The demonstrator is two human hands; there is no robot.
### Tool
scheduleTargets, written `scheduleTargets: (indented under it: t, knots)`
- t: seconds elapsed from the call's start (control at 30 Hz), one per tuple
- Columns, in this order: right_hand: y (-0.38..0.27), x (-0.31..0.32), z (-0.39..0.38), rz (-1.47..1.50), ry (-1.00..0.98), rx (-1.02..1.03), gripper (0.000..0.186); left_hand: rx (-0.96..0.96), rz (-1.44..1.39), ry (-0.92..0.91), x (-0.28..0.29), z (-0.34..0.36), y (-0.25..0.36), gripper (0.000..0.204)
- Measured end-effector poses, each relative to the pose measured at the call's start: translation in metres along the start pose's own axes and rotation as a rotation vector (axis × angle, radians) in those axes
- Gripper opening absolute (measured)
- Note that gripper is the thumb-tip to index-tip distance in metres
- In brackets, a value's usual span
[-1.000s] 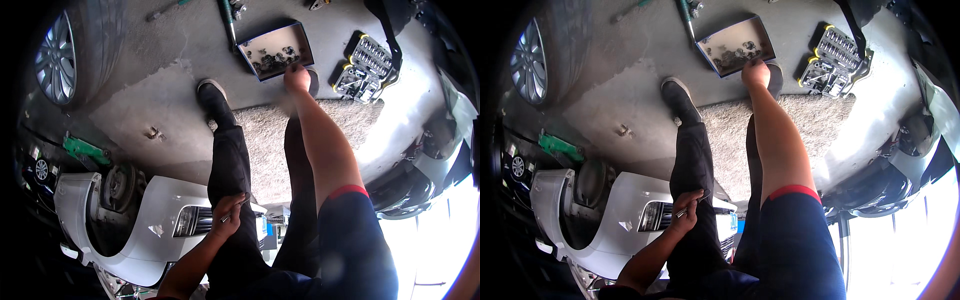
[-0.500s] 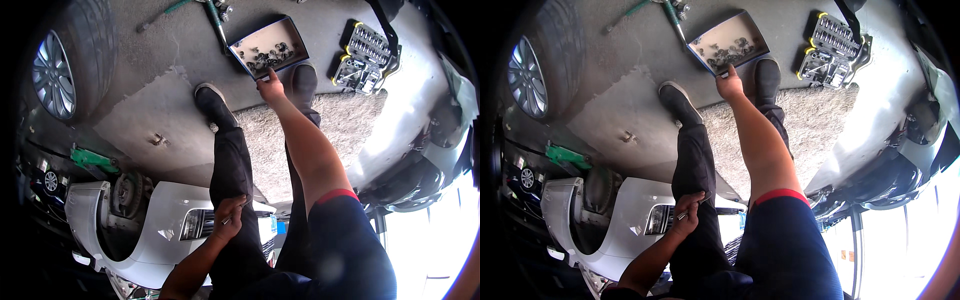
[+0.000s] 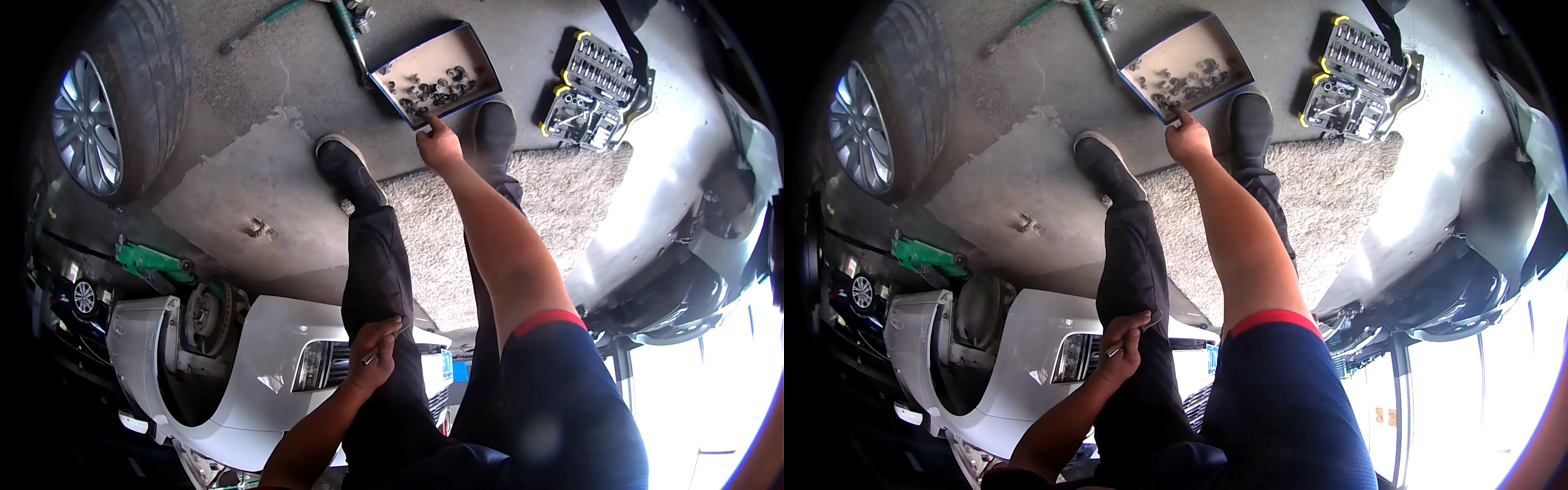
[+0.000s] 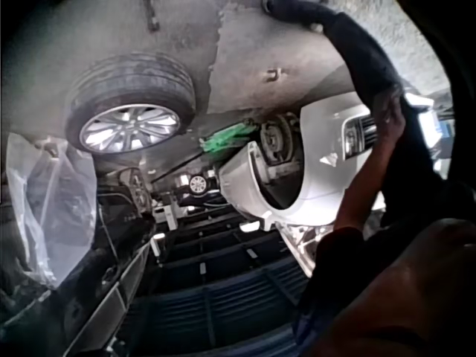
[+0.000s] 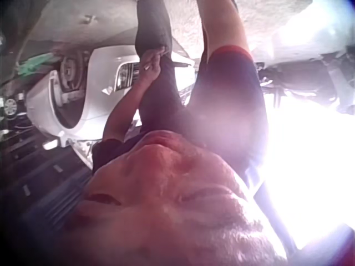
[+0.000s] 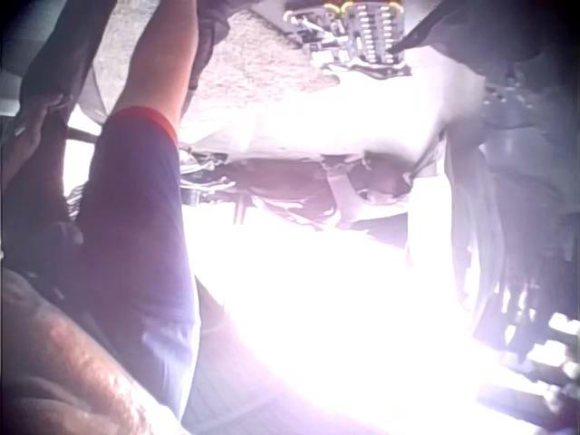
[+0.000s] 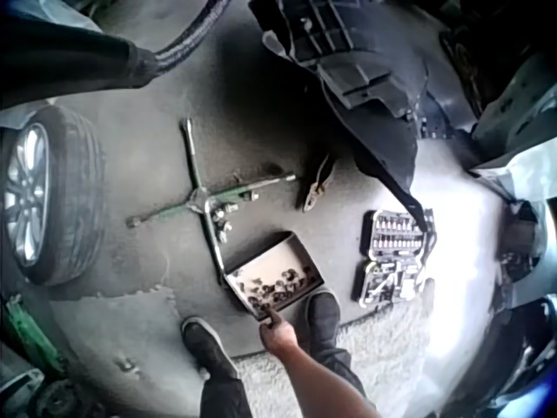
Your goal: The person selects a fastener from a box, prepares a screwdriver, and secures the front bumper to the wheel arch using the screwdriver and by hand.
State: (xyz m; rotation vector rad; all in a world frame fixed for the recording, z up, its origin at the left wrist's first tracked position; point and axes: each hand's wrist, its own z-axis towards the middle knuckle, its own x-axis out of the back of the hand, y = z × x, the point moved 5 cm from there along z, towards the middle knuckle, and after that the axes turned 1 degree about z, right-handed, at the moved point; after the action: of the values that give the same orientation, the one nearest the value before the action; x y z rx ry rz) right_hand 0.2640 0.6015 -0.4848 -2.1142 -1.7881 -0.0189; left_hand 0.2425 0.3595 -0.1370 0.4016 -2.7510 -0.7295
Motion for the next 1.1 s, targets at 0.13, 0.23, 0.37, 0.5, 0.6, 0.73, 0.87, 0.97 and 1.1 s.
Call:
scheduleTargets:
  t: [0.13, 0.23, 0.37, 0.5, 0.6, 0.73, 0.87, 0.97, 1.1]
  knots:
    - [0.005, -0.001, 0.012, 0.02, 0.052, 0.077, 0.061, -0.015, -0.019, -0.006, -0.006, 0.001, -0.003, 0.022]
    - [0.004, -0.005, 0.027, -0.011, 0.144, 0.114, 0.077, -0.015, -0.017, 0.001, -0.012, -0.001, -0.008, 0.021]
    - [-0.002, -0.011, 0.03, -0.005, 0.168, 0.104, 0.074, -0.004, -0.006, 0.022, -0.012, -0.002, -0.01, 0.021]
    - [-0.005, -0.007, 0.033, 0.006, 0.203, 0.065, 0.063, 0.0, 0.015, 0.014, -0.014, -0.003, -0.016, 0.021]
    - [-0.011, -0.009, 0.029, 0.039, 0.19, 0.056, 0.057, -0.011, 0.018, 0.012, -0.014, -0.003, -0.017, 0.021]
    - [-0.028, -0.01, 0.021, 0.045, 0.202, 0.158, 0.054, 0.02, 0.0, -0.009, -0.015, -0.003, -0.017, 0.022]
    - [-0.047, -0.016, 0.019, -0.085, 0.043, 0.085, 0.059, 0.027, -0.004, -0.012, -0.011, -0.004, -0.015, 0.024]
    - [-0.05, -0.006, 0.02, -0.037, 0.115, 0.044, 0.062, 0.022, 0.002, -0.007, -0.012, -0.001, -0.013, 0.02]
    - [-0.061, -0.008, 0.021, -0.038, 0.061, 0.108, 0.058, 0.012, 0.021, 0.005, -0.011, -0.002, -0.015, 0.019]
